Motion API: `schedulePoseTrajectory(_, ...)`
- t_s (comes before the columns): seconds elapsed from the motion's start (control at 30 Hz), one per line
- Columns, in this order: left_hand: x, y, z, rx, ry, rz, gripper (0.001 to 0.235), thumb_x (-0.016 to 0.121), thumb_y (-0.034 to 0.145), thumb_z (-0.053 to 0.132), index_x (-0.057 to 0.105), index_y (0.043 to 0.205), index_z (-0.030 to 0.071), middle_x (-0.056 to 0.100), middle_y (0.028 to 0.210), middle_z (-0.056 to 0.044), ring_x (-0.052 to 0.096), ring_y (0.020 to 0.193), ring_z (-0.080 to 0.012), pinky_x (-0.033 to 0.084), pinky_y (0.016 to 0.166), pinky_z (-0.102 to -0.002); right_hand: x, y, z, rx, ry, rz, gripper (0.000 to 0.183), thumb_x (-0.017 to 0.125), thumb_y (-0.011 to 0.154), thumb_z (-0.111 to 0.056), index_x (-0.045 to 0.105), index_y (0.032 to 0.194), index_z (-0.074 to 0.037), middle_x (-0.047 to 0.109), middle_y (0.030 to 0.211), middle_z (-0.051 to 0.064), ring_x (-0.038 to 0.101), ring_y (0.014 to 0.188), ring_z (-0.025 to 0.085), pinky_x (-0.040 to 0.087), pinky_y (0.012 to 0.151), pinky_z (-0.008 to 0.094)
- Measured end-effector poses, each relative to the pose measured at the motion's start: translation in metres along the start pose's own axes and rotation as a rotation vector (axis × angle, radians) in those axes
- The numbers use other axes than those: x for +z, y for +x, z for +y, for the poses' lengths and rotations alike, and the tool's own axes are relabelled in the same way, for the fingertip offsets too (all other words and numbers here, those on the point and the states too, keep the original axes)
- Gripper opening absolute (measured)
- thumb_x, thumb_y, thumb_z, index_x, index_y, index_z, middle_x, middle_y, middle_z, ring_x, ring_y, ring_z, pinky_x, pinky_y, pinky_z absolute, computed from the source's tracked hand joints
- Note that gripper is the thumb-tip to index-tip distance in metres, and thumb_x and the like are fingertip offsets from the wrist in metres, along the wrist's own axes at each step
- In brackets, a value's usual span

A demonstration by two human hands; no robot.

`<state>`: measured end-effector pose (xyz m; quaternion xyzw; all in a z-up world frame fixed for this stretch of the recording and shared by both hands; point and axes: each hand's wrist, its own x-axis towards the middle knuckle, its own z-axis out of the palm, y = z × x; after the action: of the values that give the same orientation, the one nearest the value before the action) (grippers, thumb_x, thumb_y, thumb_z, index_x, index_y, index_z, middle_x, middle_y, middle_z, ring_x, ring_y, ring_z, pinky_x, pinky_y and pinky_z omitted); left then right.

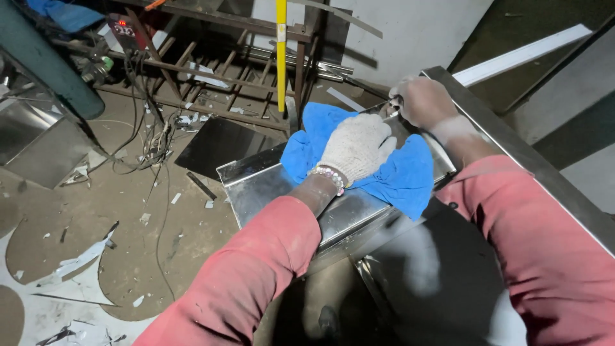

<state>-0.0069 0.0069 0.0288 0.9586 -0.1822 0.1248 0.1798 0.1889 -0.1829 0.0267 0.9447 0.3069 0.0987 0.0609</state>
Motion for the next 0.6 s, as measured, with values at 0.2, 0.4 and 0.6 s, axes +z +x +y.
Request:
schedulePoseTrajectory(0.2, -0.002, 0.002, 0.002, -0.018, 0.013, -0.012, 0.057, 0.049, 0.126, 0.05, 0.085, 0.098, 0.017, 0.082, 0.094, -0.005, 0.081, 0.091, -0.023, 0.071, 0.084, -0.044, -0.046, 0.005, -0.031, -0.076, -0.105, -0.121, 0.029, 0.07, 0.122, -0.022, 0.094, 0.116, -0.008, 0.093, 0.109, 0.02, 0.09, 0.108, 0.046, 0.071, 0.087, 0.057)
schedulePoseTrajectory(0.4, 0.006, 0.002, -0.003, 0.001, -0.002, 0.037, 0.056, 0.05, 0.125, 0.049, 0.085, 0.096, 0.016, 0.083, 0.091, -0.007, 0.082, 0.089, -0.0269, 0.07, 0.082, -0.045, -0.051, 0.029, -0.027, -0.222, -0.219, -0.252, 0.03, 0.077, 0.111, -0.025, 0.096, 0.1, -0.004, 0.092, 0.096, 0.022, 0.092, 0.088, 0.042, 0.072, 0.075, 0.053)
schedulePoseTrajectory(0.6, 0.011, 0.002, -0.006, 0.025, -0.004, 0.073, 0.057, 0.051, 0.125, 0.05, 0.084, 0.095, 0.016, 0.083, 0.091, -0.008, 0.083, 0.089, -0.027, 0.07, 0.08, -0.045, -0.04, 0.037, -0.021, -0.221, -0.244, -0.201, 0.031, 0.074, 0.112, -0.021, 0.095, 0.099, -0.002, 0.091, 0.09, 0.023, 0.093, 0.089, 0.043, 0.073, 0.071, 0.05)
